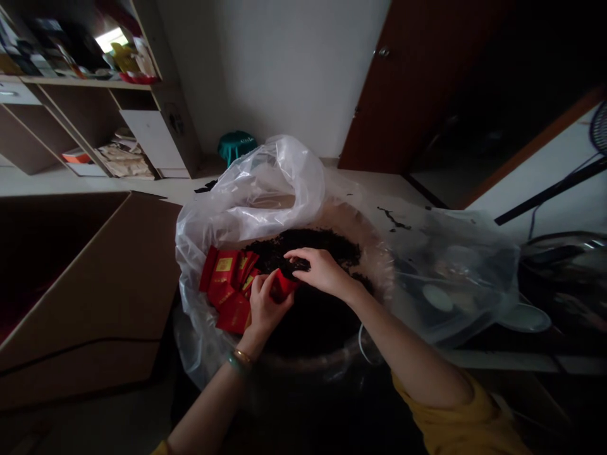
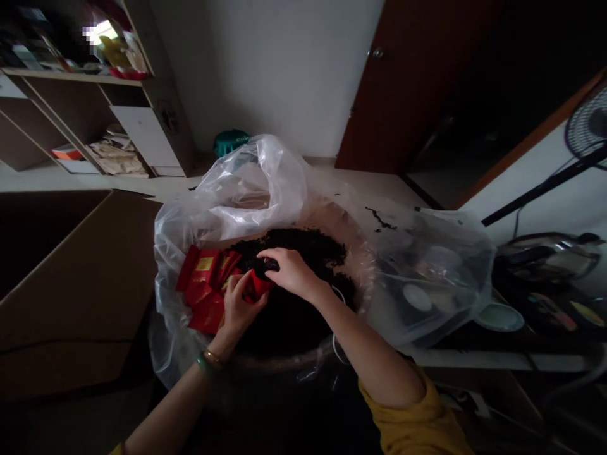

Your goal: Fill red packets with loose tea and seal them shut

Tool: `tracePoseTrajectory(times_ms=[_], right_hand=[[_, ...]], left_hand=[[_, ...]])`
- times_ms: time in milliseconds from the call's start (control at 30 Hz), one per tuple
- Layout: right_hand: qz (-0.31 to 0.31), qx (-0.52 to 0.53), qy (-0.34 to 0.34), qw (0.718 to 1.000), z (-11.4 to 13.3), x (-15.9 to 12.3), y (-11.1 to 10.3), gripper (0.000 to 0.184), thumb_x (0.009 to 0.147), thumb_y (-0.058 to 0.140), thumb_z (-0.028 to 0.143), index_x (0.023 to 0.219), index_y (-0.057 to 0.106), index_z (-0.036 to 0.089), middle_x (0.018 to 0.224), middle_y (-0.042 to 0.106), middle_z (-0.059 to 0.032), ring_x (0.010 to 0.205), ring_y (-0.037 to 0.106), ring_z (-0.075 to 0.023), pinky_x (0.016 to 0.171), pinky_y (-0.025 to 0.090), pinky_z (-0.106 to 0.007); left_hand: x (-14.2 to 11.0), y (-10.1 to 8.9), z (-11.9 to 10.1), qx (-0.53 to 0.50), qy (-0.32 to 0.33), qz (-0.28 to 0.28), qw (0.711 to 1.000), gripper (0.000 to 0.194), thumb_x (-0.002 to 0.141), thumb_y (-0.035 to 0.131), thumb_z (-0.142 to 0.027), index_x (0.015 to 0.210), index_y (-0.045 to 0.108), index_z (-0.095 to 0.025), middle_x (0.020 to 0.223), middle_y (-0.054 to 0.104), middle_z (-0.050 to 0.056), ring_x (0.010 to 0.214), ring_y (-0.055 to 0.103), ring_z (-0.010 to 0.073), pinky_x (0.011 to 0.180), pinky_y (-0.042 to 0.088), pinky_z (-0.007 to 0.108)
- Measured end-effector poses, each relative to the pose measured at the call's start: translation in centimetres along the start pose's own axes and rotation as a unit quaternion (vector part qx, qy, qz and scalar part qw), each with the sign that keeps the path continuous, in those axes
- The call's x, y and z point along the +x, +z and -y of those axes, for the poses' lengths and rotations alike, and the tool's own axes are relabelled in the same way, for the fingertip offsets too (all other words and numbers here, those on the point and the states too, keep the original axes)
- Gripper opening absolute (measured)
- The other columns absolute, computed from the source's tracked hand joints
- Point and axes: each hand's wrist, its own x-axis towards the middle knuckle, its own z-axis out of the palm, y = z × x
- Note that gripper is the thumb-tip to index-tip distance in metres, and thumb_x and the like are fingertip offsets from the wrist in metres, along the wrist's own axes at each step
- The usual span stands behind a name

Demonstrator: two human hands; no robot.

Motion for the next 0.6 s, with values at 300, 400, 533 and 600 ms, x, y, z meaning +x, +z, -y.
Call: tracePoseTrajectory(times_ms=[300,400,533,600], right_hand=[[0.037,-0.01,0.0,0.999,-0.2,-0.2,0.2,0.024,0.077,0.061,0.006,0.092,0.073,0.02,0.094,0.075,-0.0029,0.089,0.069,-0.0169,0.086,0.05,-0.028],[0.027,-0.003,0.035,0.999,-0.6,-0.6,-1.5,0.023,0.077,0.063,0.011,0.095,0.072,0.022,0.09,0.074,-0.0002,0.085,0.069,-0.0157,0.081,0.05,-0.027],[0.086,-0.067,0.034,0.993,-0.1,-1.2,-2.5,0.027,0.073,0.074,0.022,0.1,0.071,0.022,0.093,0.073,-0.0024,0.085,0.066,-0.0175,0.08,0.049,-0.029],[0.078,-0.113,-0.012,0.99,0.6,-1.5,-1.7,0.022,0.074,0.075,0.028,0.095,0.072,0.02,0.093,0.072,-0.0043,0.089,0.062,-0.0191,0.082,0.047,-0.031]], left_hand=[[-0.1,0.0,0.1,0.014,0.01,0.004,1.0,0.056,0.069,0.072,-0.028,0.121,0.055,-0.021,0.094,0.054,0.005,0.083,0.057,0.0187,0.075,0.052,0.032],[0.0,-0.1,-0.1,0.018,0.001,-0.005,1.0,0.06,0.068,0.073,-0.029,0.124,0.053,-0.021,0.093,0.054,0.004,0.083,0.056,0.0188,0.076,0.051,0.033],[0.0,-0.2,-0.3,0.021,0.001,-0.013,1.0,0.06,0.068,0.073,-0.03,0.124,0.053,-0.022,0.091,0.053,0.003,0.081,0.056,0.0185,0.075,0.051,0.033],[-0.1,-0.2,-0.2,0.025,0.005,-0.015,1.0,0.059,0.068,0.073,-0.029,0.123,0.054,-0.022,0.091,0.052,0.003,0.082,0.056,0.0188,0.077,0.051,0.034]])
